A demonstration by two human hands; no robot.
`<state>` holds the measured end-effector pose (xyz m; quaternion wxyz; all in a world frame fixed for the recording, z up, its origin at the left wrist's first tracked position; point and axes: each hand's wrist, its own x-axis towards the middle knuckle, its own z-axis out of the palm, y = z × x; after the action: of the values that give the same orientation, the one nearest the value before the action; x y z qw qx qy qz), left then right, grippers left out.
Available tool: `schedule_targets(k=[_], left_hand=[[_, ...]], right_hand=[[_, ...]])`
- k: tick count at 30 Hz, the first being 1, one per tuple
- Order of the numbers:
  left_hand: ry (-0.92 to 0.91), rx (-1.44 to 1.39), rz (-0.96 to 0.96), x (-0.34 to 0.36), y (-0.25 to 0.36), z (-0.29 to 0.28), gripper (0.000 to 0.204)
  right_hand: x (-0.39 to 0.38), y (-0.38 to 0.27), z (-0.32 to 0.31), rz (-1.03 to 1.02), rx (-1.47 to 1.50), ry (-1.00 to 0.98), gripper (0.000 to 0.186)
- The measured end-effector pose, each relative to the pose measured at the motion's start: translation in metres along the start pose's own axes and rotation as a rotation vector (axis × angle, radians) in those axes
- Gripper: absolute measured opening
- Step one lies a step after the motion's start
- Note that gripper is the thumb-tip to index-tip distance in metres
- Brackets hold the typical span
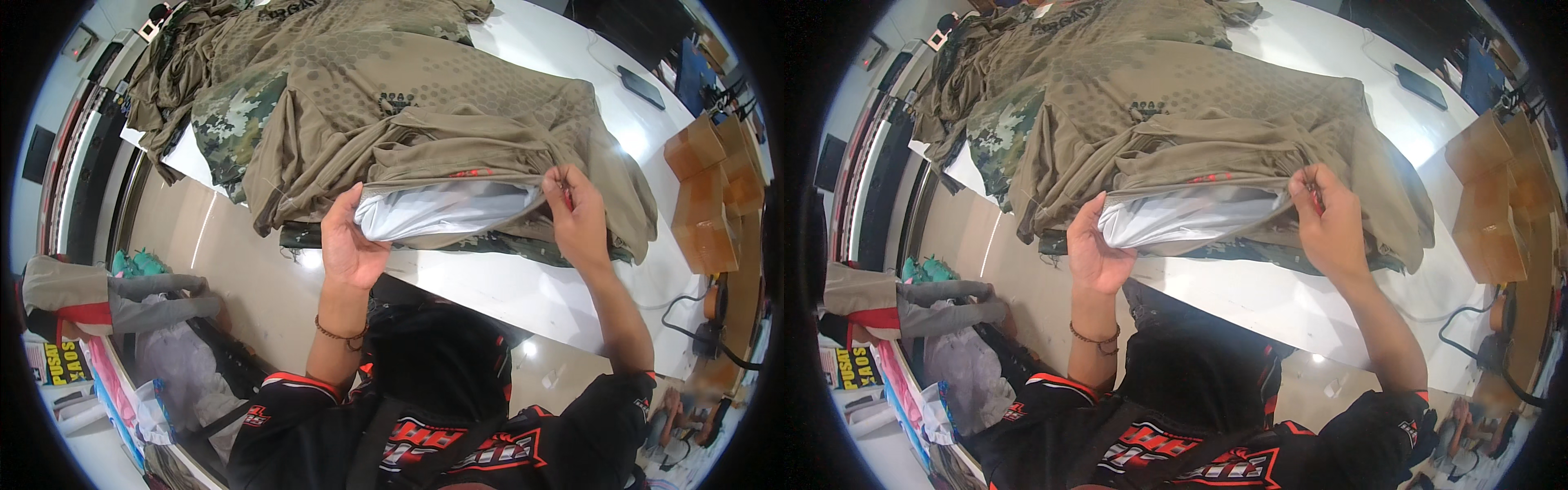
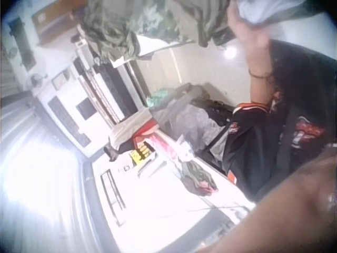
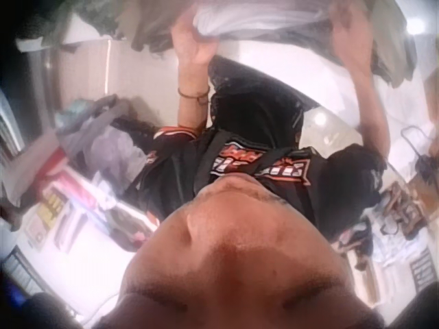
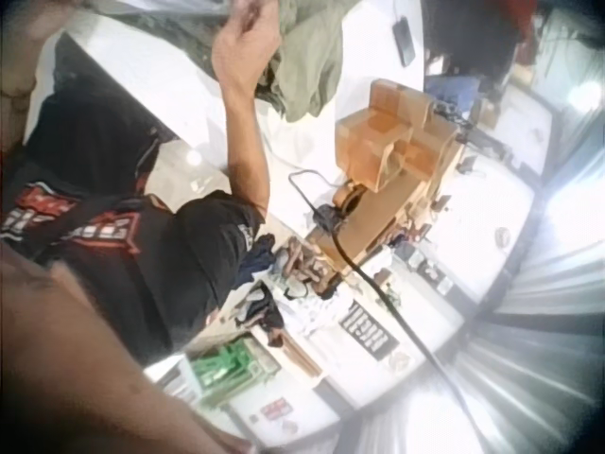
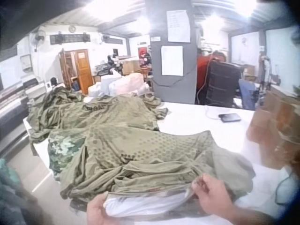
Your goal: The person uses red-handled scissors to cut along the edge of a camouflage-patterned fabric laid on a white table. The person repeatedly lifts and adjusts the fabric to access different sections while cutting.
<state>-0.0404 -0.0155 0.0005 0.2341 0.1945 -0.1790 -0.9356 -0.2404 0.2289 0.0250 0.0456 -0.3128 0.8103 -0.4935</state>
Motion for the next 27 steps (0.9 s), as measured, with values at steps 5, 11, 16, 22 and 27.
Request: schedule_targets(k=[5, 11, 16, 22, 27], left_hand=[[-0.047, 0.102, -0.035, -0.003, -0.001, 0.002, 0.037], [-0.005, 0.115, 0.003, -0.002, -0.002, 0.000, 0.039], [0.016, 0.090, 0.023, -0.004, -0.005, 0.005, 0.038], [0.031, 0.178, 0.066, -0.004, -0.005, 0.006, 0.033], [-0.202, 0.374, 0.231, 0.008, 0.010, -0.022, 0.015]], right_hand=[[0.005, -0.014, -0.012, 0.552, 0.944, -0.124, 0.016], [0.009, -0.020, -0.008, 0.586, 0.886, -0.160, 0.016], [0.011, -0.017, -0.010, 0.593, 0.867, -0.212, 0.016], [0.012, -0.020, -0.015, 0.557, 0.815, -0.237, 0.018], [0.012, -0.017, -0.013, -0.099, 0.308, -0.278, 0.034]])
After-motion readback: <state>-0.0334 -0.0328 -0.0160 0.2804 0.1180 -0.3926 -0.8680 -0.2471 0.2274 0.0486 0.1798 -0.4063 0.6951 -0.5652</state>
